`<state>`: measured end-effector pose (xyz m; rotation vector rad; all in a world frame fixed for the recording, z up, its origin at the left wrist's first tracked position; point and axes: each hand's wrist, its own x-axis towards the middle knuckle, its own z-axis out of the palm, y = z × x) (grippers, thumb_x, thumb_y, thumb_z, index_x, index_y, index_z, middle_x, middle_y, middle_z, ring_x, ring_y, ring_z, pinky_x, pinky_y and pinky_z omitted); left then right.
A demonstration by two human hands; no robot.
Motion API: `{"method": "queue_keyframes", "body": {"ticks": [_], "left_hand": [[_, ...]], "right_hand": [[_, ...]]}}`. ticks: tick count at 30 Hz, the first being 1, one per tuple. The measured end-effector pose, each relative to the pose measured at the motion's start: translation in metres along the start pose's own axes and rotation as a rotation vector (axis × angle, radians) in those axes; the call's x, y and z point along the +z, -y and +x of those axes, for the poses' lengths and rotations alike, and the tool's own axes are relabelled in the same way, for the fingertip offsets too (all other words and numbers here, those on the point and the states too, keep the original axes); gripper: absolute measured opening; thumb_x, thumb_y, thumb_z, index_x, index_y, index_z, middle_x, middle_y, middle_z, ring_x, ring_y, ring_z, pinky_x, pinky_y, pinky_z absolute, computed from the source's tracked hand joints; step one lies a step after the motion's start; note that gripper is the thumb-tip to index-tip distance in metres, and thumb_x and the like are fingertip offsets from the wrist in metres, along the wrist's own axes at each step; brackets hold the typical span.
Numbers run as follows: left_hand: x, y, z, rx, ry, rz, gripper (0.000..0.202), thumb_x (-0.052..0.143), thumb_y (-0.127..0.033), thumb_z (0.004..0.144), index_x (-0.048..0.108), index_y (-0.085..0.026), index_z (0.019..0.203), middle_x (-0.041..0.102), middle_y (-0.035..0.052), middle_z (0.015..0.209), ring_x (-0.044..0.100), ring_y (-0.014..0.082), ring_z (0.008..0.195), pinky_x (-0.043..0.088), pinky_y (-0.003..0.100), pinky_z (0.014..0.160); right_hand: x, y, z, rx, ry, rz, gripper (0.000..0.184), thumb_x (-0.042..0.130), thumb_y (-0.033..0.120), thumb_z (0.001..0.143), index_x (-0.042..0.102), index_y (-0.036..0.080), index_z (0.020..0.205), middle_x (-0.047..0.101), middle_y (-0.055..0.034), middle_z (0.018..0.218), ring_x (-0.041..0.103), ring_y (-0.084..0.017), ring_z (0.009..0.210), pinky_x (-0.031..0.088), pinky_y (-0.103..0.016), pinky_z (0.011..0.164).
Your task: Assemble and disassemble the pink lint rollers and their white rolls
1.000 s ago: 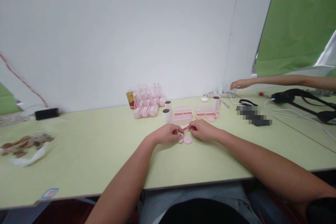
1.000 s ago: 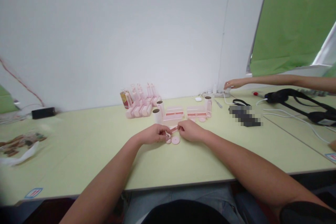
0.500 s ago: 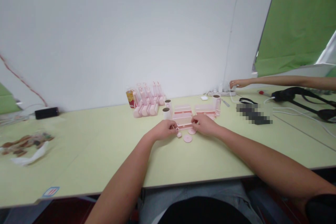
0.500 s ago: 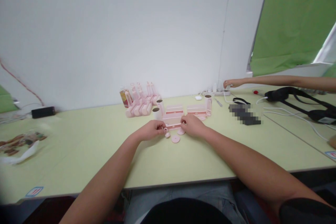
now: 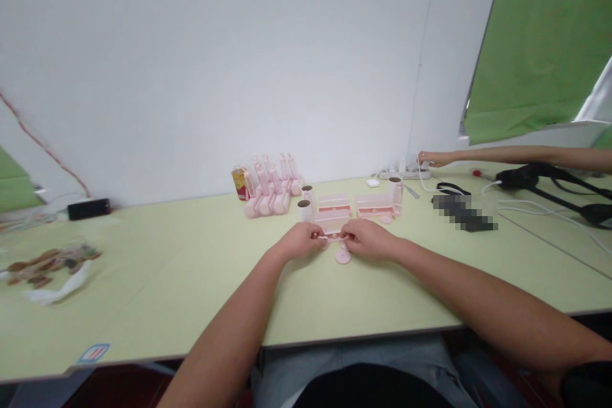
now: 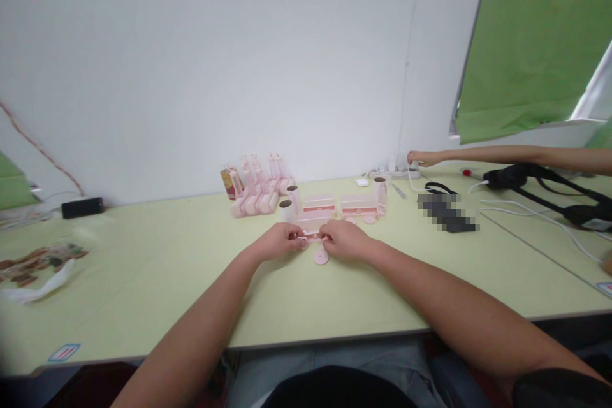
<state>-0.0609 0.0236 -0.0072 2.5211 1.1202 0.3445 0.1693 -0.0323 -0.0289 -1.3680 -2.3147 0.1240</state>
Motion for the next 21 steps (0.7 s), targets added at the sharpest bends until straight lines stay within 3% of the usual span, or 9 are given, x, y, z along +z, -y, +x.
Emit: {"method": "queue_keyframes", "body": {"ticks": [6,12,17,21], "left_hand": [[-0.0003,0.0029,0.0015,0.009,0.048,-0.034,0.033,0.057,-0.045,0.076,0.07,-0.015,0.079,0.062,0.0,0.068,0.05,0.0134,0.064,0.032,0.024,0.059],[0.0004,0.0021,0.0006,-0.019,0.042,-0.004,0.034,0.059,-0.046,0.074,0.069,-0.014,0.079,0.058,-0.001,0.064,0.048,0.0128,0.061,0.03,0.024,0.056],[0.0019,0.0031,0.0007,-0.017,0.034,-0.006,0.034,0.059,-0.047,0.075,0.068,-0.015,0.08,0.061,0.0001,0.067,0.049,0.0133,0.063,0.03,0.023,0.057],[-0.0042,0.0047,-0.0003,0.005,0.054,-0.03,0.036,0.061,-0.046,0.074,0.07,-0.016,0.091,0.062,0.0002,0.071,0.051,0.0137,0.064,0.032,0.023,0.057]], "right_hand": [[-0.0039,0.0033,-0.0022,-0.025,0.0,-0.012,0.018,0.056,0.02,0.082,0.069,0.018,0.094,0.069,-0.0073,0.09,0.059,-0.018,0.081,0.036,-0.025,0.07],[-0.0002,0.004,-0.0038,0.005,0.069,-0.073,0.017,0.056,0.025,0.083,0.07,0.02,0.09,0.069,-0.0075,0.087,0.059,-0.019,0.077,0.033,-0.027,0.065],[0.0018,0.0011,-0.0036,0.002,0.05,-0.064,0.017,0.057,0.026,0.083,0.069,0.018,0.091,0.069,-0.0078,0.087,0.058,-0.019,0.077,0.033,-0.026,0.065],[0.0019,-0.0007,-0.0033,-0.002,0.053,-0.054,0.016,0.057,0.027,0.083,0.069,0.018,0.089,0.069,-0.0077,0.086,0.058,-0.019,0.077,0.034,-0.026,0.068]]}}
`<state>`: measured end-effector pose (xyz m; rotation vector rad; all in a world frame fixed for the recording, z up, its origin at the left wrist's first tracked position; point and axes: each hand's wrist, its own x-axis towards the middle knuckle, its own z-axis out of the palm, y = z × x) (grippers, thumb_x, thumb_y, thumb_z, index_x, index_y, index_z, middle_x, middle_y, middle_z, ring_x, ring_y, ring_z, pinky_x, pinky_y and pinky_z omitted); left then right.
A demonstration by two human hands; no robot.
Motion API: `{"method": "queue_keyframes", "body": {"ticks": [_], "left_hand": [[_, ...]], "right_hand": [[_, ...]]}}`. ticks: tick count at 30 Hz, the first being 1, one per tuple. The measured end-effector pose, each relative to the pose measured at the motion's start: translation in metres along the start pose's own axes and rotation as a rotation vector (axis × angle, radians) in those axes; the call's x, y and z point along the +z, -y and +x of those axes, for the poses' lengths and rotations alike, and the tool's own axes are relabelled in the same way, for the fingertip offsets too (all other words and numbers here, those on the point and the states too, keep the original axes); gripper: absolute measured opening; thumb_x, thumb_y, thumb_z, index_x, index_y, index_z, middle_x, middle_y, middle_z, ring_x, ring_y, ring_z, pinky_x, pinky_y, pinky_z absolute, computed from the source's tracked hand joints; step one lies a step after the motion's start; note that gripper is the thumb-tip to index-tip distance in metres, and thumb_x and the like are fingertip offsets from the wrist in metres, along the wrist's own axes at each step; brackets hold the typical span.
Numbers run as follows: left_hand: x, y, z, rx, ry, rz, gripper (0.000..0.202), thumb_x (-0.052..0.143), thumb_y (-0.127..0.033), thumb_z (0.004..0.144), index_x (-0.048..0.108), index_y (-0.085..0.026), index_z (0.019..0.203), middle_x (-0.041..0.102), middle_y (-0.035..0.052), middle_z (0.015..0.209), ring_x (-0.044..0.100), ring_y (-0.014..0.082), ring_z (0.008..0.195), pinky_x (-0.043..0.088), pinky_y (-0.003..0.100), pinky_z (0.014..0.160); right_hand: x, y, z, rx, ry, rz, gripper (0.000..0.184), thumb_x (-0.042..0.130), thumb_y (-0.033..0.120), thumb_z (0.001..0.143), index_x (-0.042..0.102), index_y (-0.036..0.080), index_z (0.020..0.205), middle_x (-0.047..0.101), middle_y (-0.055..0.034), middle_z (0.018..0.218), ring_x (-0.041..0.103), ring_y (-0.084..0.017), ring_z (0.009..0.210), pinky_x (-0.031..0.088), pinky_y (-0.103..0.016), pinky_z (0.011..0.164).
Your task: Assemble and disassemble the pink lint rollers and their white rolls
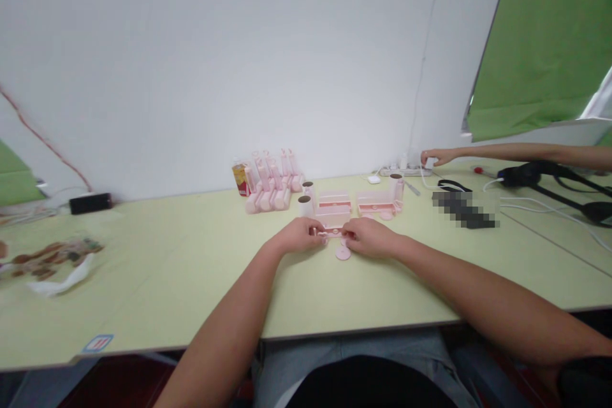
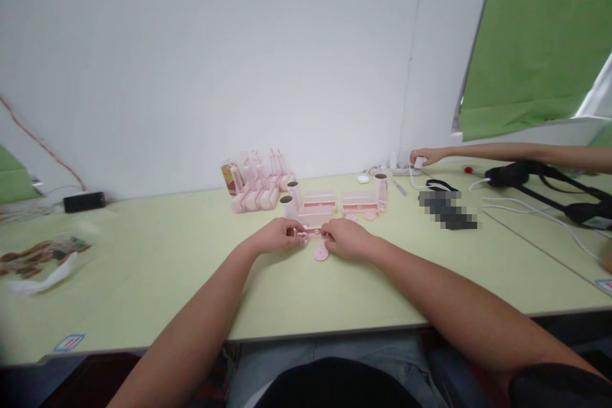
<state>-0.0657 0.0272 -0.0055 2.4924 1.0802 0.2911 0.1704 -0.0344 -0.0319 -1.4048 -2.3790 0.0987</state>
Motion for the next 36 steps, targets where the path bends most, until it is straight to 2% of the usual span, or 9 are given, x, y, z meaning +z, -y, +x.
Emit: {"method": "queue_keyframes", "body": {"ticks": [3,7,11,15,18,22,27,30,36], "left_hand": [[-0.008,0.003,-0.001,0.022,-0.049,-0.028,0.039,0.055,-0.041,0.08,0.068,-0.017,0.107,0.063,0.0011,0.076,0.052,0.0139,0.066,0.036,0.024,0.061],[-0.01,0.012,0.0,0.027,-0.127,0.029,0.04,0.046,-0.03,0.084,0.066,-0.018,0.117,0.068,0.0051,0.093,0.057,0.0161,0.076,0.041,0.025,0.072],[-0.005,0.022,0.003,-0.035,-0.115,0.146,0.047,0.054,-0.036,0.08,0.063,-0.019,0.123,0.07,0.0077,0.096,0.061,0.0191,0.079,0.041,0.027,0.073],[-0.004,0.027,0.005,-0.114,-0.114,0.271,0.043,0.058,-0.039,0.076,0.067,-0.02,0.114,0.07,0.0094,0.093,0.061,0.0211,0.078,0.04,0.028,0.068],[-0.006,0.027,0.005,-0.222,-0.103,0.353,0.036,0.06,-0.036,0.072,0.071,-0.021,0.102,0.07,0.0102,0.094,0.061,0.0224,0.08,0.04,0.028,0.068],[-0.011,0.028,0.003,-0.308,-0.07,0.386,0.028,0.064,-0.036,0.066,0.073,-0.02,0.087,0.07,0.0098,0.087,0.061,0.0219,0.074,0.039,0.028,0.065],[-0.024,0.034,-0.001,-0.246,-0.116,0.28,0.03,0.063,-0.044,0.07,0.068,-0.017,0.083,0.07,0.0077,0.083,0.061,0.0193,0.072,0.038,0.026,0.06],[-0.029,0.035,-0.003,-0.2,-0.149,0.162,0.03,0.059,-0.043,0.074,0.064,-0.015,0.083,0.069,0.0065,0.077,0.061,0.0163,0.064,0.038,0.024,0.055],[-0.023,0.038,0.0,-0.227,-0.174,-0.042,0.025,0.057,-0.037,0.078,0.058,-0.014,0.087,0.068,0.006,0.073,0.058,0.0124,0.046,0.04,0.022,0.045]], "right_hand": [[0.0,-0.001,0.0,0.007,0.002,0.011,0.016,0.058,0.028,0.083,0.069,0.018,0.089,0.068,-0.0074,0.087,0.058,-0.018,0.077,0.034,-0.026,0.068],[0.0,-0.003,0.0,0.01,-0.004,0.023,0.016,0.059,0.031,0.083,0.068,0.018,0.087,0.068,-0.007,0.085,0.058,-0.018,0.075,0.034,-0.026,0.067],[0.0,-0.003,0.0,0.013,-0.004,0.04,0.018,0.057,0.032,0.084,0.069,0.019,0.089,0.069,-0.0066,0.085,0.058,-0.017,0.074,0.034,-0.026,0.066],[-0.001,-0.002,0.0,0.015,-0.004,0.04,0.019,0.057,0.032,0.084,0.069,0.018,0.09,0.069,-0.007,0.086,0.058,-0.018,0.075,0.033,-0.026,0.065],[-0.002,-0.001,0.0,0.015,-0.004,0.032,0.018,0.057,0.032,0.084,0.068,0.018,0.088,0.068,-0.0067,0.085,0.057,-0.018,0.073,0.033,-0.026,0.064],[-0.003,-0.001,0.0,0.014,0.001,0.034,0.018,0.056,0.032,0.084,0.068,0.018,0.086,0.068,-0.0071,0.085,0.057,-0.018,0.074,0.033,-0.026,0.065],[-0.003,-0.002,-0.002,0.018,0.013,0.037,0.019,0.054,0.031,0.085,0.067,0.017,0.086,0.068,-0.0068,0.085,0.057,-0.017,0.074,0.032,-0.025,0.064],[-0.003,-0.003,-0.001,0.018,0.01,0.035,0.018,0.054,0.031,0.085,0.066,0.017,0.085,0.068,-0.0066,0.086,0.057,-0.016,0.073,0.032,-0.025,0.063],[-0.001,-0.004,-0.001,0.001,-0.013,0.038,0.019,0.053,0.03,0.086,0.066,0.017,0.088,0.068,-0.0068,0.086,0.057,-0.017,0.075,0.032,-0.025,0.064]]}}
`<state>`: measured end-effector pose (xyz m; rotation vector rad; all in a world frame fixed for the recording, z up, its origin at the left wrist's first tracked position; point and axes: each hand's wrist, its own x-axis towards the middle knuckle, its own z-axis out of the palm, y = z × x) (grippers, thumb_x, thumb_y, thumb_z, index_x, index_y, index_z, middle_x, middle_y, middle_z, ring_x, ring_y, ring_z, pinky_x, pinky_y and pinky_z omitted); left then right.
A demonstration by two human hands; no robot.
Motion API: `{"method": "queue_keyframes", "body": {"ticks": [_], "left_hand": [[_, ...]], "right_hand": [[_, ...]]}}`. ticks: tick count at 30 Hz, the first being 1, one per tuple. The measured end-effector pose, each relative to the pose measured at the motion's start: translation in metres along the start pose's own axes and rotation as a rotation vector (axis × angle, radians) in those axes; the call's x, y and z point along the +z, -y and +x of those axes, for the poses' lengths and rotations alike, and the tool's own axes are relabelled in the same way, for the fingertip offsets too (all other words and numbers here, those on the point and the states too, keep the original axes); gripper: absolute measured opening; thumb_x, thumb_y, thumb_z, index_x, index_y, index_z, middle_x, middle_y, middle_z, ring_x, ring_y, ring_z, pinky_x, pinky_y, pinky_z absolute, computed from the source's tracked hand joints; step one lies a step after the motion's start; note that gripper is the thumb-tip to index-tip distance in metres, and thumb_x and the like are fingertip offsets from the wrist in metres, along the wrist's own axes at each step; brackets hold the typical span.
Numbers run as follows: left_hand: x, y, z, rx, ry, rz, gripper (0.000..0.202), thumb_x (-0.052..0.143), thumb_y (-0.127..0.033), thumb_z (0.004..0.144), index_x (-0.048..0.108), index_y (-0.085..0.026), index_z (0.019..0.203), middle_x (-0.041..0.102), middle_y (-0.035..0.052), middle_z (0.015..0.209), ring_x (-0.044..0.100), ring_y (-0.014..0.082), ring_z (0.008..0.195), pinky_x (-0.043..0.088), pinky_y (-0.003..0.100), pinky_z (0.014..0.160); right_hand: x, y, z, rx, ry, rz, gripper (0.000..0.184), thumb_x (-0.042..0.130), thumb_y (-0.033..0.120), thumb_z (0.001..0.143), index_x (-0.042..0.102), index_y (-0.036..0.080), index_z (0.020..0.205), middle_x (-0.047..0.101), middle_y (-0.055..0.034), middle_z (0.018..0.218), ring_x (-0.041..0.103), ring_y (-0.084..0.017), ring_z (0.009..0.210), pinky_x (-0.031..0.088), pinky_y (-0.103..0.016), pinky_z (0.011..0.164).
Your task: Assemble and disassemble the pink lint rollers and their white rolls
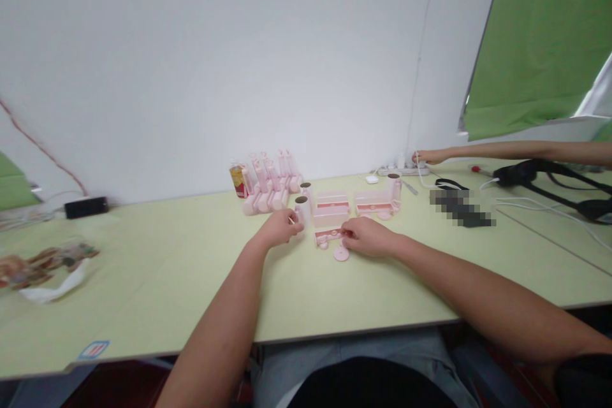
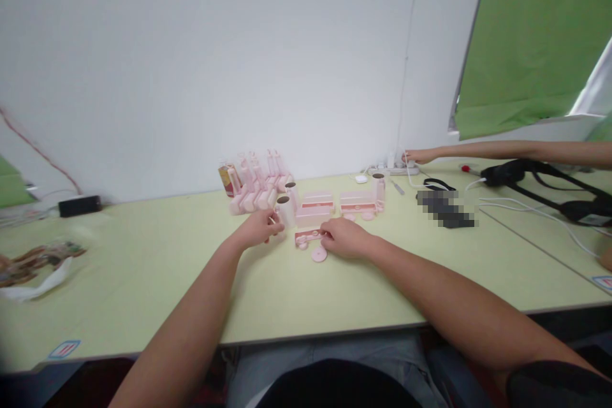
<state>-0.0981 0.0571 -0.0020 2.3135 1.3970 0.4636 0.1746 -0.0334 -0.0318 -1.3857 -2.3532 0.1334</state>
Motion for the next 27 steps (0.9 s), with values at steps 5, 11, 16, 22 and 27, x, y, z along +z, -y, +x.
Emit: {"method": "queue_keyframes", "body": {"ticks": [5,11,16,22,27], "left_hand": [[0.008,0.002,0.003,-0.016,-0.038,-0.079,0.025,0.059,-0.035,0.079,0.057,-0.013,0.091,0.069,0.0065,0.073,0.059,0.0121,0.045,0.04,0.021,0.044],[0.016,0.005,0.007,-0.047,-0.068,-0.097,0.025,0.059,-0.033,0.079,0.056,-0.014,0.096,0.069,0.0056,0.072,0.06,0.0124,0.047,0.039,0.02,0.044],[0.02,0.011,0.011,-0.1,-0.055,-0.059,0.028,0.062,-0.032,0.075,0.058,-0.014,0.097,0.068,0.0042,0.069,0.057,0.0109,0.044,0.036,0.019,0.043],[0.021,0.015,0.01,-0.12,0.0,-0.041,0.034,0.065,-0.038,0.072,0.059,-0.015,0.097,0.067,0.0035,0.068,0.058,0.0134,0.045,0.037,0.021,0.043],[0.022,0.018,0.011,-0.12,0.003,-0.024,0.034,0.064,-0.04,0.073,0.059,-0.016,0.097,0.068,0.0033,0.068,0.057,0.0132,0.044,0.038,0.022,0.044]], "right_hand": [[0.001,0.0,0.0,-0.008,-0.025,0.022,0.016,0.054,0.027,0.085,0.066,0.016,0.086,0.067,-0.0065,0.083,0.056,-0.017,0.073,0.031,-0.025,0.064],[0.002,0.0,0.002,-0.002,-0.061,0.037,0.014,0.055,0.025,0.083,0.065,0.016,0.083,0.066,-0.0063,0.081,0.055,-0.016,0.073,0.032,-0.025,0.064],[0.002,0.0,0.002,-0.008,-0.082,0.064,0.015,0.056,0.024,0.083,0.067,0.016,0.089,0.067,-0.0069,0.086,0.057,-0.017,0.077,0.034,-0.025,0.068],[0.002,0.0,0.002,0.01,-0.108,0.087,0.018,0.055,0.023,0.084,0.069,0.018,0.094,0.07,-0.0069,0.094,0.059,-0.017,0.082,0.037,-0.026,0.071],[0.001,-0.002,0.005,0.023,-0.174,0.07,0.021,0.054,0.024,0.086,0.07,0.018,0.098,0.07,-0.0075,0.096,0.061,-0.018,0.086,0.039,-0.027,0.075]]}}
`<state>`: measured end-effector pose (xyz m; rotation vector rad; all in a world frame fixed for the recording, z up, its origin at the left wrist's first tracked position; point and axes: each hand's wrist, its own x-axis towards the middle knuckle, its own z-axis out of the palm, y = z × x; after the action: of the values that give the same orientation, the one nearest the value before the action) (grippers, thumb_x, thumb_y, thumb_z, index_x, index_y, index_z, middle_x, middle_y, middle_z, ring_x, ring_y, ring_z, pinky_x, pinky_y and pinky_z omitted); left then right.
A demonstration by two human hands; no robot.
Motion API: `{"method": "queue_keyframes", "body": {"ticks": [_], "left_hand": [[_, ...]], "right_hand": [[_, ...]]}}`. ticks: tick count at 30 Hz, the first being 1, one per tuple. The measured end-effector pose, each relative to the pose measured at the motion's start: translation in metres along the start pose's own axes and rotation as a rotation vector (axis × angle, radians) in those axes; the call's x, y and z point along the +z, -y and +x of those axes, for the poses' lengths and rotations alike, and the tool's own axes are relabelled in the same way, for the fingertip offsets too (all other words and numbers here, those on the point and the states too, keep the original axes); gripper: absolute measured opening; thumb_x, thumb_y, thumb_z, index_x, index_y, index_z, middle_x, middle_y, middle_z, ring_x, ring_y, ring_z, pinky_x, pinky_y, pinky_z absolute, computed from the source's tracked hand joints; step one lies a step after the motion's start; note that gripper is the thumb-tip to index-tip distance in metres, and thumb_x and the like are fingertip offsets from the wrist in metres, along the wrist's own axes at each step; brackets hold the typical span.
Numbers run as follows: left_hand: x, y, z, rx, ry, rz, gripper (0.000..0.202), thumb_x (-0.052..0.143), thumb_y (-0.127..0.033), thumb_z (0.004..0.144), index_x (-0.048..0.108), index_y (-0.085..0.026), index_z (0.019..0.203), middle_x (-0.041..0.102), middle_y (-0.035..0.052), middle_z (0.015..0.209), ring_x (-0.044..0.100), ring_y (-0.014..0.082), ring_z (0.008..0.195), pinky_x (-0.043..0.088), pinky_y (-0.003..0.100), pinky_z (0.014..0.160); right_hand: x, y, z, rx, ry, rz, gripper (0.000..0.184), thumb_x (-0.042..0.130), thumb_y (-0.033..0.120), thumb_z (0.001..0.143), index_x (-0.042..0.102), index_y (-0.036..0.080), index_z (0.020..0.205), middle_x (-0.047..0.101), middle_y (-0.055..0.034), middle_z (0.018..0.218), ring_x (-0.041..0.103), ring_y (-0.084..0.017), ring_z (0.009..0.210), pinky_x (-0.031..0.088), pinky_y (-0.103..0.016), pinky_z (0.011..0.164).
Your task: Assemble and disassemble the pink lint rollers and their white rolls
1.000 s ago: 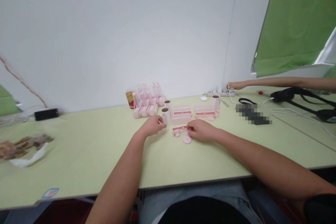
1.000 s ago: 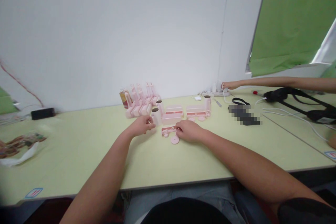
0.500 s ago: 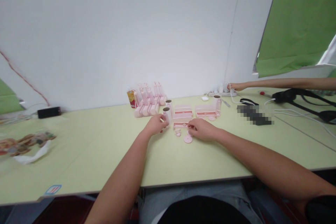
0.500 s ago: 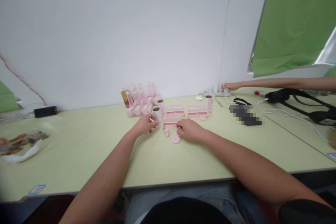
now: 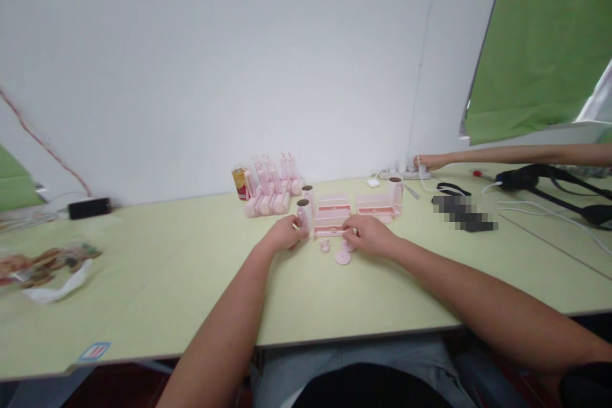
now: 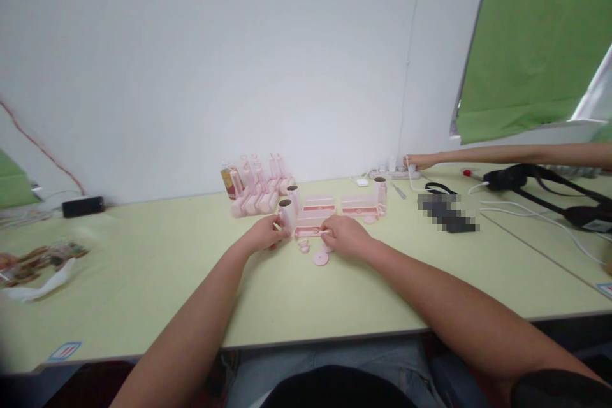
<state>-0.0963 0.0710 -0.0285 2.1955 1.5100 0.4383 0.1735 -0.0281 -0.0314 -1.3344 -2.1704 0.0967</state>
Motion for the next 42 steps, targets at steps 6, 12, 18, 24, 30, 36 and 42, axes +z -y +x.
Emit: {"method": "queue_keyframes", "body": {"ticks": [6,12,18,24,30,36,42], "left_hand": [[0.0002,0.0007,0.001,-0.006,0.0,0.013,0.035,0.063,-0.043,0.074,0.059,-0.017,0.096,0.068,0.0035,0.068,0.058,0.0138,0.046,0.037,0.022,0.044],[-0.0003,0.0005,-0.0002,-0.017,0.003,-0.003,0.034,0.063,-0.041,0.075,0.058,-0.016,0.096,0.067,0.0035,0.068,0.058,0.0135,0.047,0.037,0.021,0.044],[-0.0002,0.0014,-0.0007,-0.037,0.007,-0.02,0.035,0.064,-0.042,0.074,0.058,-0.015,0.096,0.067,0.0041,0.069,0.058,0.0135,0.047,0.037,0.022,0.043],[0.0023,0.0056,0.0026,-0.044,0.006,-0.012,0.034,0.064,-0.042,0.073,0.06,-0.016,0.096,0.066,0.0029,0.067,0.058,0.0136,0.047,0.037,0.021,0.043],[0.0035,0.0054,0.0014,-0.052,0.005,-0.02,0.034,0.064,-0.042,0.074,0.06,-0.017,0.095,0.064,0.0019,0.064,0.055,0.0133,0.046,0.035,0.022,0.042],[0.0027,0.0046,0.0009,-0.064,0.002,-0.019,0.035,0.065,-0.044,0.073,0.06,-0.016,0.093,0.063,0.0009,0.062,0.053,0.0118,0.045,0.033,0.021,0.043],[0.0028,0.0046,0.0013,-0.062,0.006,-0.022,0.034,0.064,-0.045,0.073,0.061,-0.017,0.093,0.064,0.0015,0.064,0.053,0.0117,0.045,0.033,0.021,0.043]], "right_hand": [[0.0026,-0.0004,0.0005,-0.009,0.001,0.056,0.02,0.054,0.022,0.085,0.07,0.018,0.097,0.071,-0.0065,0.094,0.062,-0.017,0.084,0.04,-0.027,0.074],[0.0032,0.0005,-0.0009,-0.008,0.017,0.076,0.02,0.055,0.023,0.085,0.07,0.018,0.097,0.071,-0.0061,0.094,0.061,-0.017,0.081,0.039,-0.026,0.071],[-0.0009,0.0045,-0.0003,-0.016,0.01,0.078,0.019,0.054,0.025,0.087,0.069,0.017,0.096,0.071,-0.0068,0.094,0.062,-0.018,0.084,0.04,-0.027,0.074],[-0.0005,0.0053,-0.0002,-0.028,-0.011,0.097,0.018,0.054,0.026,0.087,0.069,0.017,0.093,0.071,-0.0061,0.091,0.061,-0.017,0.082,0.04,-0.026,0.073],[0.0015,0.0046,0.0001,-0.013,0.001,0.105,0.019,0.055,0.027,0.087,0.07,0.018,0.094,0.071,-0.0052,0.09,0.061,-0.016,0.078,0.039,-0.026,0.071],[0.0024,0.0046,0.0,-0.015,0.022,0.11,0.018,0.055,0.026,0.086,0.07,0.018,0.093,0.071,-0.0046,0.09,0.061,-0.016,0.078,0.039,-0.025,0.07],[0.0027,0.006,-0.0008,-0.016,0.024,0.108,0.018,0.055,0.026,0.086,0.07,0.018,0.092,0.071,-0.0042,0.087,0.06,-0.016,0.077,0.039,-0.025,0.069]]}}
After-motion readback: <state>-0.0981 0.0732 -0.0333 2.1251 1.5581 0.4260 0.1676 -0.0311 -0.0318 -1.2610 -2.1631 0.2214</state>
